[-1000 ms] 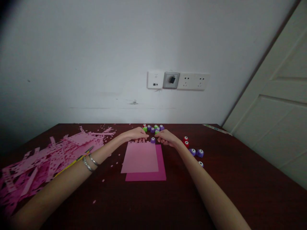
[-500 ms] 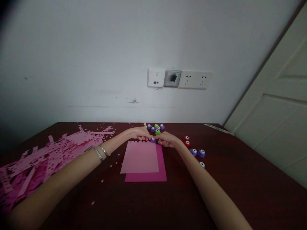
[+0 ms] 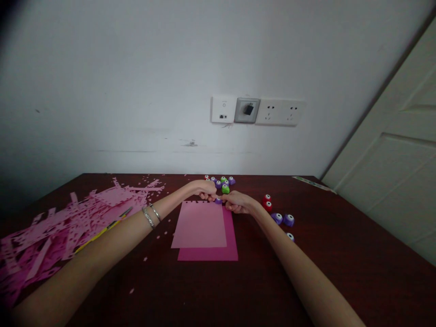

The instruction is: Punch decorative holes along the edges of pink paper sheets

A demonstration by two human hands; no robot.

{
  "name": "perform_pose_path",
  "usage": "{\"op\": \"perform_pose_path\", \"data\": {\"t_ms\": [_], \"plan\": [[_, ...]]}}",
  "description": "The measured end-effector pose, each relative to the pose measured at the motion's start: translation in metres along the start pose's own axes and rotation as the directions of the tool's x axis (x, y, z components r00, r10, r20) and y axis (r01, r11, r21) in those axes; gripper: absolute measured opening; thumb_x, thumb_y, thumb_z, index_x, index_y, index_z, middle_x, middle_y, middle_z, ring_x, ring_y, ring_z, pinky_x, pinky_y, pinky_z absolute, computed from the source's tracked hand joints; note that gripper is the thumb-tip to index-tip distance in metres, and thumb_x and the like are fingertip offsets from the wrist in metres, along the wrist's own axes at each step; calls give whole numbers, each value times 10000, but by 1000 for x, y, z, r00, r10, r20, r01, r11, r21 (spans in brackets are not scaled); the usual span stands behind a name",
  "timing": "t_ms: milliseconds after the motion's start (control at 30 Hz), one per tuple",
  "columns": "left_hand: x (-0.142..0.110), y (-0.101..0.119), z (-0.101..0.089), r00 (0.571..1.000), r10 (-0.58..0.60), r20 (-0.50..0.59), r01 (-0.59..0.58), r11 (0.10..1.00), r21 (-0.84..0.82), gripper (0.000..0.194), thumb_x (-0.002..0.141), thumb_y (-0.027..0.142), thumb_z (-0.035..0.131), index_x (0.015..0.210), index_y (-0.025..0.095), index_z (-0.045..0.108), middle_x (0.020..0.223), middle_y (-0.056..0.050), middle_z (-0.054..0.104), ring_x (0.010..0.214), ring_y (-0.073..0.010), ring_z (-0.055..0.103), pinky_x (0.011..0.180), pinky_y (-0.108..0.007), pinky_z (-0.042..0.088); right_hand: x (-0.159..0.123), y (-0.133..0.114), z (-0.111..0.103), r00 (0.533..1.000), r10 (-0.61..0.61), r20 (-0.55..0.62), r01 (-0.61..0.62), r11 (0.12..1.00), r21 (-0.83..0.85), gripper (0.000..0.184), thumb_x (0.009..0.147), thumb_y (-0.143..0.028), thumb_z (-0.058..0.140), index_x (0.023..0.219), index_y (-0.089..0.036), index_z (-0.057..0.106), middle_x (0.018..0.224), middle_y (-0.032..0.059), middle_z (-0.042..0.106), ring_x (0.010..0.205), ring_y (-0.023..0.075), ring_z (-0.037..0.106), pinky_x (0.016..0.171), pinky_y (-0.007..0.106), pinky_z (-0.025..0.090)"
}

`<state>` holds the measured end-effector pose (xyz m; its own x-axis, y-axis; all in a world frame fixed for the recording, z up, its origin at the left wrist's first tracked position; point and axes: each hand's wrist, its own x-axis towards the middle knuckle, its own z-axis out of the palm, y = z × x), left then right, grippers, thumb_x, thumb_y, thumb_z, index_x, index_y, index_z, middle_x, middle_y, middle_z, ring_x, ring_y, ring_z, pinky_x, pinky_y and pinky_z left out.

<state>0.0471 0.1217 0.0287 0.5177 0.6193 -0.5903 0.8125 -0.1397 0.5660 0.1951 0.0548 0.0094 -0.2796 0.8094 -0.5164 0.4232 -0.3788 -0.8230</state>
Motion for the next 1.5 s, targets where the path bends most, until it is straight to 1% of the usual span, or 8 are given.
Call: {"op": "perform_pose_path", "data": {"t_ms": [267,433,567,700,800,1000,1233,1500], "plan": [[-9,6,2,996,5,-94,1,998,65,111,649,129,490,539,120,506,515,-15,494,394,-52,345,384,-194,270,3,2,-4,999,-44,7,44,997,-58,414,787,-481,518,529,-183,391,347,-77,326,287,13,194,272,146,135],[-33,-4,13,954,158,-253,-158,987,19,162,699,243,523,595,121,544,528,-7,498,410,-62,377,405,-208,305,-5,1,-4,990,-123,-75,111,982,-153,410,746,-511,560,553,-178,420,369,-68,355,304,21,246,291,159,172],[-48,-16,30,800,371,-472,-313,928,201,290,806,337,424,707,122,593,637,-40,569,559,-109,501,541,-238,401,-9,6,-6,941,-276,-198,229,946,-231,372,747,-504,549,611,-173,445,432,-57,414,329,35,307,312,166,200],[-77,-28,60,655,552,-516,-292,815,501,309,855,344,372,953,143,587,955,-93,605,912,-197,528,794,-329,410,-8,13,-8,789,-539,-296,393,812,-431,255,690,-377,635,736,-152,527,626,-12,542,471,70,453,423,186,348],[-104,-38,83,697,617,-366,-270,699,663,489,877,454,324,1204,119,469,1254,-147,468,1179,-265,368,977,-399,283,-5,17,-6,712,-663,-232,467,693,-549,258,664,-256,653,883,-140,580,832,32,591,602,95,502,567,226,419],[-128,-60,110,857,482,-180,-254,700,667,882,780,705,252,1412,105,118,1466,-164,105,1340,-315,10,1057,-435,110,4,18,2,737,-662,-135,463,640,-613,376,697,-162,599,1069,-128,559,869,55,612,638,121,527,630,262,434],[-131,-66,118,858,491,-153,-289,707,646,905,775,715,238,1418,102,63,1469,-164,33,1340,-303,-33,1067,-435,86,14,17,-2,728,-678,-103,470,602,-646,302,699,-174,609,998,-142,592,892,52,631,673,137,543,655,272,439],[-132,-70,118,827,550,-111,-369,683,631,795,834,646,195,1416,114,93,1473,-136,81,1347,-264,-18,1079,-415,62,9,29,-13,687,-672,-275,431,682,-591,326,712,-276,625,1007,-150,570,864,39,622,670,134,541,660,269,435]]}}
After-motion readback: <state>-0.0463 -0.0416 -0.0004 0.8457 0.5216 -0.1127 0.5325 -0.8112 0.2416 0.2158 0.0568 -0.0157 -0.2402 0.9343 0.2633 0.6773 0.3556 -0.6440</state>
